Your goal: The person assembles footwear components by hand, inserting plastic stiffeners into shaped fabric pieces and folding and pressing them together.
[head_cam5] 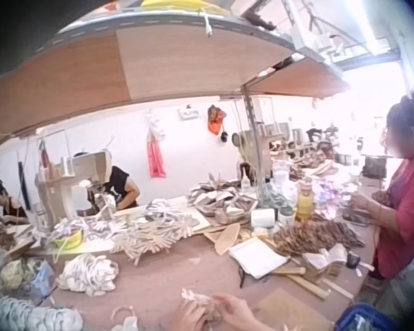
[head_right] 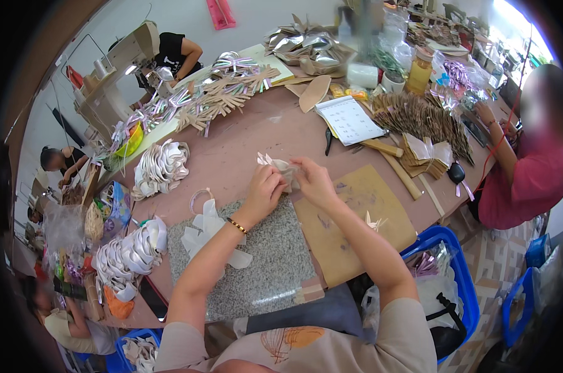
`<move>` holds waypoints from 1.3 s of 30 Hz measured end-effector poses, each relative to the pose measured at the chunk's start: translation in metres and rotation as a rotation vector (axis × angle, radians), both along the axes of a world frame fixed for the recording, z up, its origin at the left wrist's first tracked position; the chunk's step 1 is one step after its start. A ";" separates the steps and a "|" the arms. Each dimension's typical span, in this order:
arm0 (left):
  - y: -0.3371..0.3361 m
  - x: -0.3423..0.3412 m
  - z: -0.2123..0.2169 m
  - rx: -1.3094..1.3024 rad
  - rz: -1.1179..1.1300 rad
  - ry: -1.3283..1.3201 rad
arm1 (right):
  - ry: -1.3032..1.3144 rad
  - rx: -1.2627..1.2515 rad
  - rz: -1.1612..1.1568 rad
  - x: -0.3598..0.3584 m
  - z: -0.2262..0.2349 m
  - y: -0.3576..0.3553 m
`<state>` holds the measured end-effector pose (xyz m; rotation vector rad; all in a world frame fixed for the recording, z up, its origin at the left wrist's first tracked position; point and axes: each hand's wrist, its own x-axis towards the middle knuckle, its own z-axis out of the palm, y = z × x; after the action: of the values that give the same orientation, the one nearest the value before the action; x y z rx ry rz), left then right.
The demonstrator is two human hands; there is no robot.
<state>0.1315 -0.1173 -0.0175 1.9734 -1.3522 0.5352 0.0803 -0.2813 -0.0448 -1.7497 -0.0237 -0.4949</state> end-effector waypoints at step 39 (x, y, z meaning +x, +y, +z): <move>0.038 -0.068 0.023 -0.149 0.035 -0.202 | -0.020 -0.040 -0.070 -0.045 0.039 0.048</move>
<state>0.0636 -0.0788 0.0054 1.8634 -1.3572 0.8463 0.0354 -0.2334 -0.0055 -1.7894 0.0136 -0.5666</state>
